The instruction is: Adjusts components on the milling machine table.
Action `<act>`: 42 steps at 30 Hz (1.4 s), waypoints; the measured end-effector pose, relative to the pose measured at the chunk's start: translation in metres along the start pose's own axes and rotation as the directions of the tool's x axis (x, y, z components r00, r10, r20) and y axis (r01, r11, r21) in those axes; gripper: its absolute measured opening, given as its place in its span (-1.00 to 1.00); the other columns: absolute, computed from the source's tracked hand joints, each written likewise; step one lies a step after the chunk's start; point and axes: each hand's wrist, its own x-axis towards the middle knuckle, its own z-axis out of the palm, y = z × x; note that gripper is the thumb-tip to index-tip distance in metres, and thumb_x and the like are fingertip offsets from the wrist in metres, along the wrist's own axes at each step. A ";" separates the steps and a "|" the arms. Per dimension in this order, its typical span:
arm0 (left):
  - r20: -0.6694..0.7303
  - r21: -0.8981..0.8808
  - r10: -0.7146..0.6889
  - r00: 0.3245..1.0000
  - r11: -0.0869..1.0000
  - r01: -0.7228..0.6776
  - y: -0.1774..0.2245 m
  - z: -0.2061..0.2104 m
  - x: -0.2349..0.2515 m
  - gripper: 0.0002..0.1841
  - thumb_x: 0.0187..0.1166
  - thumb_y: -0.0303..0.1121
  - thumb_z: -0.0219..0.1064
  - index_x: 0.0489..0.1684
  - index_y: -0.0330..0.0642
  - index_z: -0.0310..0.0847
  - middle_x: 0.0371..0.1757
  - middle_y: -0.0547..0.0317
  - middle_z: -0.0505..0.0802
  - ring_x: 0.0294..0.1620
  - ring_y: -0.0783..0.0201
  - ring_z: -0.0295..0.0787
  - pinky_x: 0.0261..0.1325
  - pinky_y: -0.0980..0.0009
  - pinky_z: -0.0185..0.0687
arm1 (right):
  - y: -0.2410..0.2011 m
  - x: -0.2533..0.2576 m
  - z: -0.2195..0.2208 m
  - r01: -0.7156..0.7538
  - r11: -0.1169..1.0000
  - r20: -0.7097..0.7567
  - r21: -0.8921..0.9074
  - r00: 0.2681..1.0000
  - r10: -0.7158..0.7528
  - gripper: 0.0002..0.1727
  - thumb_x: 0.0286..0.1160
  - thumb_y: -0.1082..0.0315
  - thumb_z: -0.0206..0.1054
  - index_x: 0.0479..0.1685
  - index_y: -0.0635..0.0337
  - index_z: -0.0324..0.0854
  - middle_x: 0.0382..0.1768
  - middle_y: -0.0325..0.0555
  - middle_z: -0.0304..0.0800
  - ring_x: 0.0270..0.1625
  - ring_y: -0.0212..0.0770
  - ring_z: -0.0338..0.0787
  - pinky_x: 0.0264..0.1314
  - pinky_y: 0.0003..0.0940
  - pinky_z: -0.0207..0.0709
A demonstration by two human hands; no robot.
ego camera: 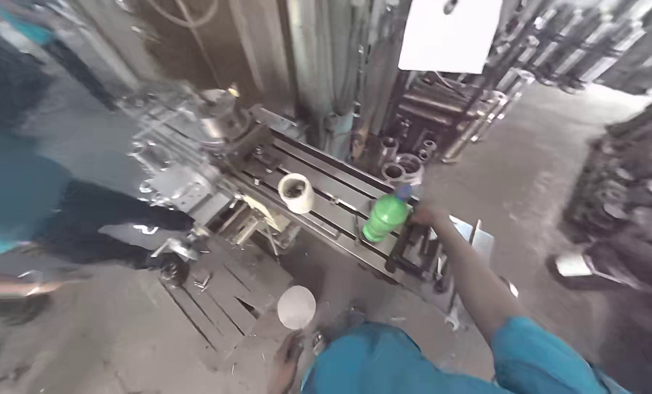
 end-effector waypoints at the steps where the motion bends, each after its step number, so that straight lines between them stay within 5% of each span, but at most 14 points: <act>1: 0.003 0.022 -0.008 1.000 1.000 0.008 -0.002 -0.001 -0.002 -0.57 0.75 -0.39 0.17 0.57 -0.25 0.49 0.35 -0.08 0.80 0.23 0.07 0.83 0.29 0.05 0.74 | 0.005 0.005 0.004 -0.002 1.000 0.024 0.011 1.000 0.002 -0.38 0.17 -0.05 0.63 -0.04 0.38 0.73 0.10 0.44 0.75 0.24 0.47 0.71 0.11 0.59 0.50; 4: 0.008 0.063 0.006 1.000 0.998 -0.007 0.001 -0.003 0.004 -0.55 0.74 -0.36 0.18 0.59 -0.23 0.47 0.34 -0.05 0.82 0.20 0.09 0.84 0.22 0.06 0.76 | 0.016 0.027 0.003 0.025 0.989 0.038 0.147 0.999 -0.031 -0.44 0.09 0.05 0.66 -0.19 0.45 0.73 -0.08 0.41 0.78 0.07 0.41 0.77 0.07 0.54 0.53; 8: 0.030 0.075 0.001 1.000 0.997 -0.004 0.004 -0.004 0.007 -0.56 0.75 -0.35 0.18 0.59 -0.21 0.47 0.34 -0.02 0.82 0.19 0.11 0.85 0.21 0.07 0.77 | 0.017 0.020 -0.006 -0.078 0.921 0.113 0.382 0.993 0.037 -0.67 0.25 0.17 0.46 -0.44 0.32 0.61 -0.48 0.03 0.62 -0.46 -0.06 0.59 -0.36 0.07 0.47; 15: 0.056 0.076 -0.005 0.998 0.997 0.000 0.011 0.000 0.010 -0.55 0.76 -0.33 0.14 0.62 -0.17 0.45 0.38 0.01 0.81 0.24 0.09 0.83 0.24 0.05 0.76 | 0.007 0.003 -0.012 -0.098 0.914 0.073 0.394 0.994 0.075 -0.54 0.31 0.10 0.42 -0.17 0.44 0.65 -0.23 0.29 0.72 -0.20 0.20 0.73 -0.14 0.32 0.55; 19: 0.041 0.088 0.000 0.999 0.996 -0.004 0.015 0.003 0.007 -0.54 0.74 -0.33 0.14 0.61 -0.21 0.45 0.35 -0.02 0.82 0.21 0.08 0.84 0.20 0.06 0.77 | -0.008 0.001 -0.014 -0.091 0.972 0.058 0.215 0.995 0.080 -0.43 0.48 -0.07 0.33 -0.28 0.43 0.70 -0.09 0.41 0.77 0.04 0.36 0.78 -0.01 0.46 0.55; 24: -0.020 0.018 0.038 0.999 0.999 -0.038 0.007 -0.001 -0.006 -0.54 0.72 -0.41 0.13 0.60 -0.25 0.45 0.37 -0.07 0.80 0.21 0.06 0.84 0.21 0.05 0.77 | -0.014 0.007 -0.007 -0.138 0.972 0.078 0.191 0.989 0.125 -0.38 0.41 -0.16 0.34 -0.08 0.35 0.73 0.04 0.40 0.77 0.15 0.38 0.77 0.04 0.51 0.52; 26: -0.047 -0.010 0.031 0.998 0.999 -0.031 0.000 -0.001 -0.010 -0.53 0.71 -0.43 0.13 0.61 -0.26 0.44 0.37 -0.06 0.81 0.21 0.06 0.84 0.20 0.05 0.78 | -0.021 -0.003 -0.010 -0.176 0.967 0.039 0.183 0.984 0.172 -0.42 0.39 -0.13 0.39 -0.20 0.36 0.72 -0.02 0.40 0.78 0.10 0.38 0.77 -0.01 0.49 0.52; 29: -0.081 -0.074 -0.009 0.997 0.997 0.003 -0.008 -0.001 -0.019 -0.52 0.71 -0.46 0.11 0.62 -0.28 0.41 0.38 -0.09 0.79 0.21 0.04 0.84 0.20 0.05 0.77 | -0.027 -0.016 -0.008 -0.236 0.942 -0.045 0.237 0.966 0.253 -0.39 0.28 -0.10 0.48 -0.08 0.37 0.70 -0.01 0.41 0.78 0.09 0.40 0.79 -0.04 0.48 0.55; 36: -0.109 -0.173 -0.077 0.991 0.983 0.058 -0.015 0.000 -0.033 -0.51 0.69 -0.46 0.09 0.64 -0.28 0.39 0.38 -0.09 0.79 0.20 0.04 0.83 0.18 0.06 0.75 | -0.017 -0.019 -0.003 -0.238 0.896 -0.068 0.376 0.957 0.283 -0.48 0.37 -0.06 0.43 -0.07 0.31 0.73 -0.07 0.38 0.81 0.05 0.42 0.78 -0.03 0.53 0.50; 42: -0.106 -0.142 -0.020 0.994 0.990 0.005 -0.020 -0.018 -0.027 -0.52 0.70 -0.46 0.10 0.63 -0.28 0.40 0.37 -0.08 0.80 0.21 0.05 0.84 0.22 0.06 0.76 | -0.007 -0.003 0.007 -0.215 0.876 -0.046 0.432 0.965 0.260 -0.46 0.47 -0.06 0.36 -0.27 0.39 0.74 -0.13 0.40 0.82 0.02 0.41 0.80 0.01 0.53 0.52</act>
